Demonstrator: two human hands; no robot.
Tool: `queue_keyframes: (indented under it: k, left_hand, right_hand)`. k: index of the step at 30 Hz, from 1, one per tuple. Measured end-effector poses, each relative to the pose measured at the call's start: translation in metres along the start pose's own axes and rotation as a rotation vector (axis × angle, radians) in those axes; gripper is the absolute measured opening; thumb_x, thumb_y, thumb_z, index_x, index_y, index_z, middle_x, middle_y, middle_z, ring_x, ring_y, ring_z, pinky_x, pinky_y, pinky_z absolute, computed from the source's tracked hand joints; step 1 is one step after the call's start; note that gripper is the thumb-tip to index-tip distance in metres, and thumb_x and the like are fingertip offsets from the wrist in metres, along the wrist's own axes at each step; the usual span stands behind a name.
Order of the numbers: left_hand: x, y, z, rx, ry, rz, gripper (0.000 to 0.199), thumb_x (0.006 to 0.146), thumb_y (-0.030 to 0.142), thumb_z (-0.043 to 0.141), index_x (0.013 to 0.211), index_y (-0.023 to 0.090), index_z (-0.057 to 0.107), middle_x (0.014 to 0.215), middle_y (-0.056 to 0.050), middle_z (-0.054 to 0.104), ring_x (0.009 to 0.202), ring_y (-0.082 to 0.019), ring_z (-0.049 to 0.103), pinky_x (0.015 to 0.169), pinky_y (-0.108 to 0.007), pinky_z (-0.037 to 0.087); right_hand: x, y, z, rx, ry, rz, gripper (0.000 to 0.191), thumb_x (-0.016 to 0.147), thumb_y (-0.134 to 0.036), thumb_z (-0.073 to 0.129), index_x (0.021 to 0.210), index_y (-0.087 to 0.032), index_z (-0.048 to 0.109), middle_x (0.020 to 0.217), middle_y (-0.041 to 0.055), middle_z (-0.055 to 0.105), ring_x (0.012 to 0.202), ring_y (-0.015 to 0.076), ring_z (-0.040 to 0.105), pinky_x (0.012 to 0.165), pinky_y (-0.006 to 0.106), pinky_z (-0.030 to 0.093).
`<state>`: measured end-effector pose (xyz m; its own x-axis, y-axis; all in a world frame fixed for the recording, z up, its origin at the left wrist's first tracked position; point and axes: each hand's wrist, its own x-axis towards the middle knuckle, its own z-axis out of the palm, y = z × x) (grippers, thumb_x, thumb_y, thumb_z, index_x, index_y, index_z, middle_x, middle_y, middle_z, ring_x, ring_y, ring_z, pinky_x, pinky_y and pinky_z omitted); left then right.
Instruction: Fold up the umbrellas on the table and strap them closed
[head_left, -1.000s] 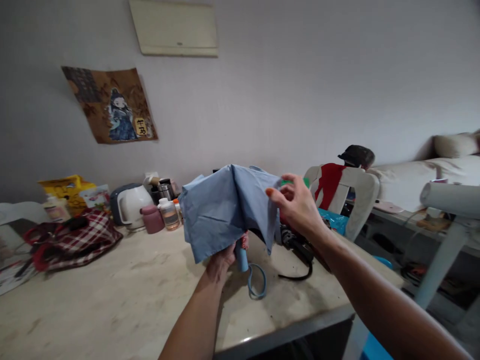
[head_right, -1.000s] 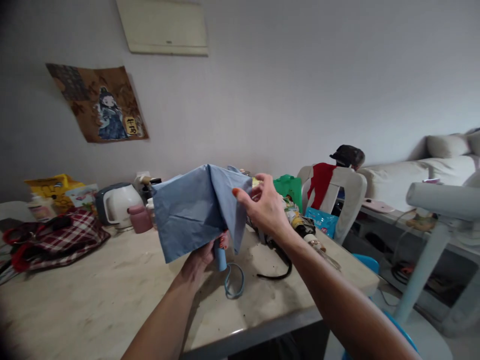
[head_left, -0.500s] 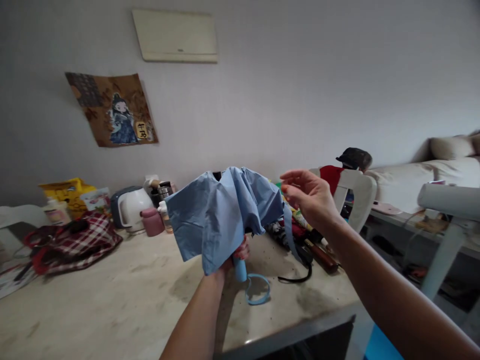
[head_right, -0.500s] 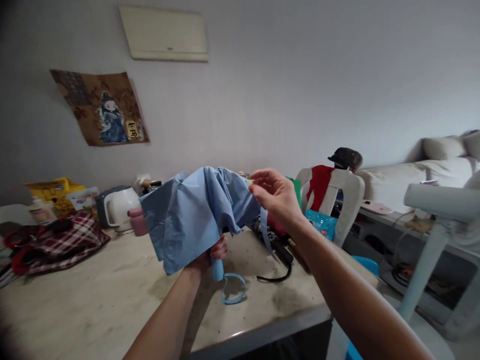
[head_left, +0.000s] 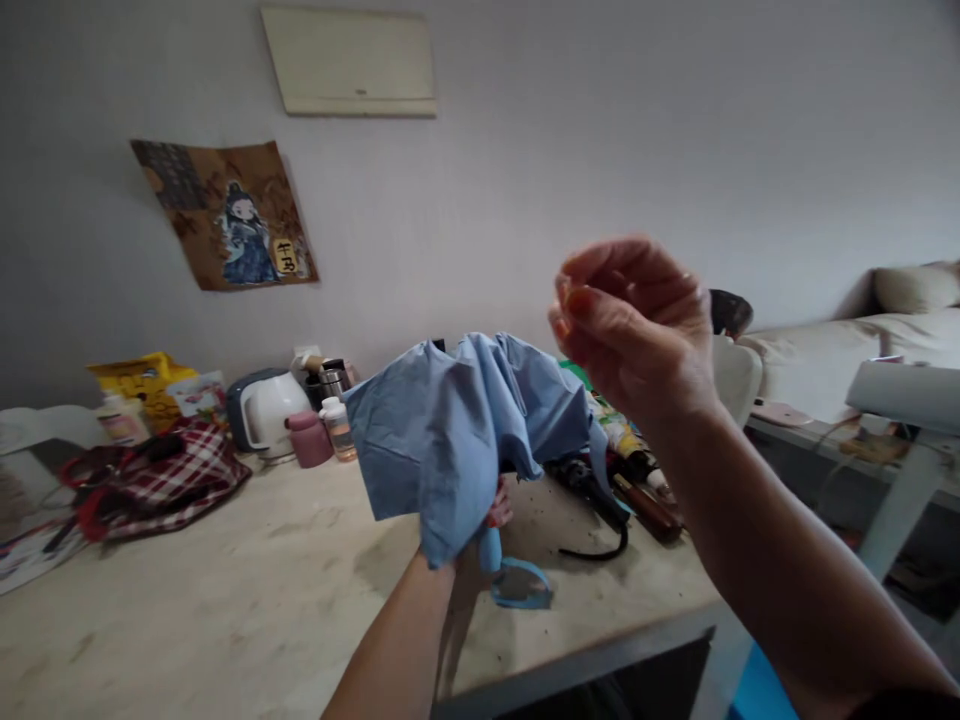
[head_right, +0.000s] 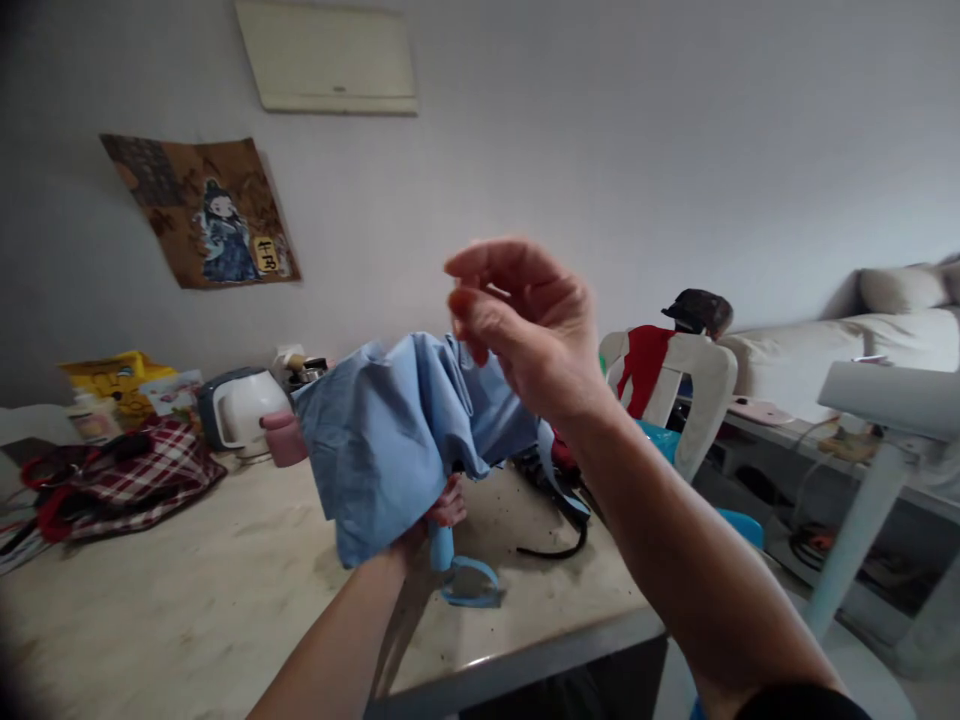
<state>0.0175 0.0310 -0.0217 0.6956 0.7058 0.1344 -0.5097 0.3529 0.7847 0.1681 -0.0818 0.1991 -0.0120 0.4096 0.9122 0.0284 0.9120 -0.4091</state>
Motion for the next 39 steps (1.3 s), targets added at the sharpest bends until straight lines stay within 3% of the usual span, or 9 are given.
queue_keyframes:
  k: [2,6,12,16,22,28,35,37,39]
  left_hand:
    - [-0.001,0.004,-0.004,-0.004,-0.078,0.006,0.036,0.073,0.024,0.075,0.056,0.017,0.044,0.042,0.010,0.021,0.033,-0.002,0.011,0.039,-0.021,0.019]
    - [0.000,0.008,-0.010,0.019,-0.234,-0.020,0.035,0.070,0.030,0.077,0.062,0.019,0.045,0.040,0.013,0.015,0.030,-0.003,0.008,0.037,-0.020,0.020]
    - [0.003,0.000,-0.009,0.040,-0.322,-0.004,0.038,0.076,0.032,0.074,0.060,0.018,0.044,0.039,0.012,0.019,0.032,-0.003,0.011,0.038,-0.018,0.021]
    - [0.007,0.000,-0.009,0.037,-0.341,0.016,0.051,0.074,0.036,0.077,0.054,0.018,0.034,0.038,0.012,0.020,0.031,-0.002,0.013,0.037,-0.018,0.022]
    - [0.006,0.005,-0.007,0.069,-0.341,-0.011,0.042,0.081,0.029,0.070,0.056,0.018,0.037,0.042,0.010,0.025,0.034,-0.003,0.018,0.039,-0.019,0.024]
    - [0.002,0.007,-0.005,0.086,-0.323,0.002,0.036,0.081,0.030,0.069,0.060,0.017,0.043,0.044,0.010,0.025,0.034,-0.003,0.018,0.040,-0.020,0.021]
    - [0.003,0.010,-0.009,0.115,-0.318,0.023,0.057,0.071,0.036,0.077,0.050,0.018,0.027,0.041,0.010,0.022,0.035,-0.002,0.019,0.041,-0.022,0.018]
    - [0.002,0.010,-0.008,0.117,-0.307,0.038,0.054,0.072,0.035,0.075,0.051,0.019,0.028,0.043,0.009,0.023,0.035,-0.002,0.019,0.042,-0.022,0.018]
    - [0.001,0.009,-0.006,0.121,-0.297,0.051,0.051,0.074,0.035,0.073,0.052,0.019,0.030,0.044,0.009,0.023,0.036,-0.002,0.018,0.043,-0.022,0.019]
  right_hand:
    - [-0.003,0.010,-0.009,-0.043,-0.019,0.069,0.012,0.080,-0.026,0.065,0.090,-0.019,0.062,0.071,-0.0023,0.058,0.055,0.0074,0.051,0.047,0.021,0.041]
    - [-0.021,0.046,-0.013,-0.286,-0.265,0.286,0.019,0.078,-0.024,0.062,0.094,-0.015,0.061,0.067,-0.0019,0.058,0.056,0.0091,0.052,0.052,0.023,0.043]
    - [-0.043,0.056,-0.002,-0.631,-0.330,0.309,0.011,0.076,-0.022,0.062,0.084,-0.015,0.060,0.067,0.0001,0.060,0.059,0.0113,0.053,0.058,0.025,0.042]
    - [-0.048,0.052,0.002,-0.637,-0.291,0.374,0.015,0.078,-0.028,0.061,0.082,-0.014,0.064,0.067,0.0019,0.063,0.057,0.0111,0.052,0.056,0.024,0.040]
    - [-0.046,0.059,0.004,-0.577,-0.262,0.467,0.022,0.077,-0.024,0.047,0.059,-0.015,0.057,0.053,-0.0011,0.052,0.052,0.0090,0.043,0.051,0.023,0.032]
    - [-0.043,0.057,-0.004,-0.596,-0.221,0.385,0.020,0.071,-0.026,0.047,0.053,-0.018,0.041,0.049,-0.0050,0.036,0.049,0.0069,0.031,0.048,0.022,0.024]
    - [-0.026,0.049,-0.018,-0.143,0.131,0.581,0.019,0.069,-0.033,0.056,0.059,-0.019,0.048,0.047,-0.0070,0.035,0.042,0.0057,0.031,0.042,0.021,0.023]
    - [-0.027,0.046,-0.023,-0.082,0.178,0.531,0.022,0.074,-0.035,0.060,0.063,-0.019,0.048,0.049,-0.0069,0.038,0.043,0.0055,0.033,0.042,0.020,0.025]
    - [-0.034,0.041,-0.026,-0.135,0.119,0.416,0.019,0.080,-0.036,0.060,0.077,-0.018,0.056,0.053,-0.0065,0.043,0.044,0.0062,0.037,0.042,0.020,0.028]
